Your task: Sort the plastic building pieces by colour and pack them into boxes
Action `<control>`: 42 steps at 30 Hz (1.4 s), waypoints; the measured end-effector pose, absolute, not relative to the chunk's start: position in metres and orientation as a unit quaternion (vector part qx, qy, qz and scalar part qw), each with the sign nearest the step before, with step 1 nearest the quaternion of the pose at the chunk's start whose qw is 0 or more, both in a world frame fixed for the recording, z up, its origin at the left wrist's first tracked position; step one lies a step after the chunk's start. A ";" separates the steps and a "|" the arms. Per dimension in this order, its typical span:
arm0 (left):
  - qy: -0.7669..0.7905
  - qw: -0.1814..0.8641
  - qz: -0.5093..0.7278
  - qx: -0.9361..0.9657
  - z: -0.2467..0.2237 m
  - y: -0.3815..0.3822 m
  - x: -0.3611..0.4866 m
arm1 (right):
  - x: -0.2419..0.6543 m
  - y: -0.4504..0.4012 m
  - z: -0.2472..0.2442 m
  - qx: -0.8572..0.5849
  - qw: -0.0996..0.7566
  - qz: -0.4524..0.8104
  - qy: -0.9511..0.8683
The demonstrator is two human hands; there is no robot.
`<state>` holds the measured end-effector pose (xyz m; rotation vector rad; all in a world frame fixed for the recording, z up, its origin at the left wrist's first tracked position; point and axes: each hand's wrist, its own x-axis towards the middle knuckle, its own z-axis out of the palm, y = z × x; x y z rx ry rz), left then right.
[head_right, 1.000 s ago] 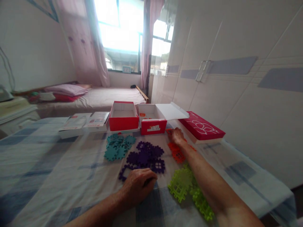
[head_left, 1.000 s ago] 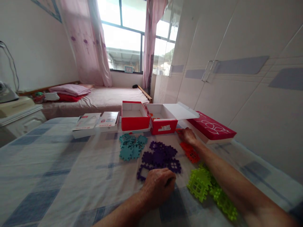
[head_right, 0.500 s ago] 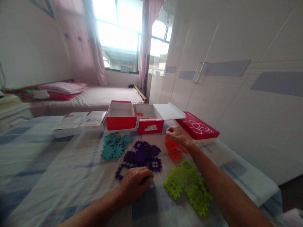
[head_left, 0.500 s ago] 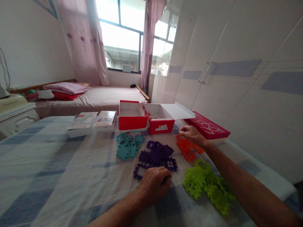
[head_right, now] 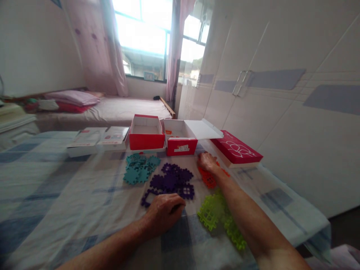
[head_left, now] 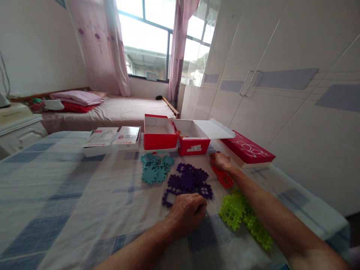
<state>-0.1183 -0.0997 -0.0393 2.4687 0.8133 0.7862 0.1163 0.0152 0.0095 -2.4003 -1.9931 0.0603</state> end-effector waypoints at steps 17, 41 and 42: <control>0.292 0.209 0.275 0.892 -0.037 -0.099 -0.119 | 0.074 0.061 0.094 -0.589 0.412 -0.062 -0.692; 0.293 0.221 0.273 0.889 -0.036 -0.099 -0.119 | 0.177 -0.025 0.001 -0.677 0.140 0.191 -0.697; 0.293 0.221 0.274 0.889 -0.036 -0.099 -0.119 | 0.178 -0.025 0.001 -0.673 0.143 0.198 -0.698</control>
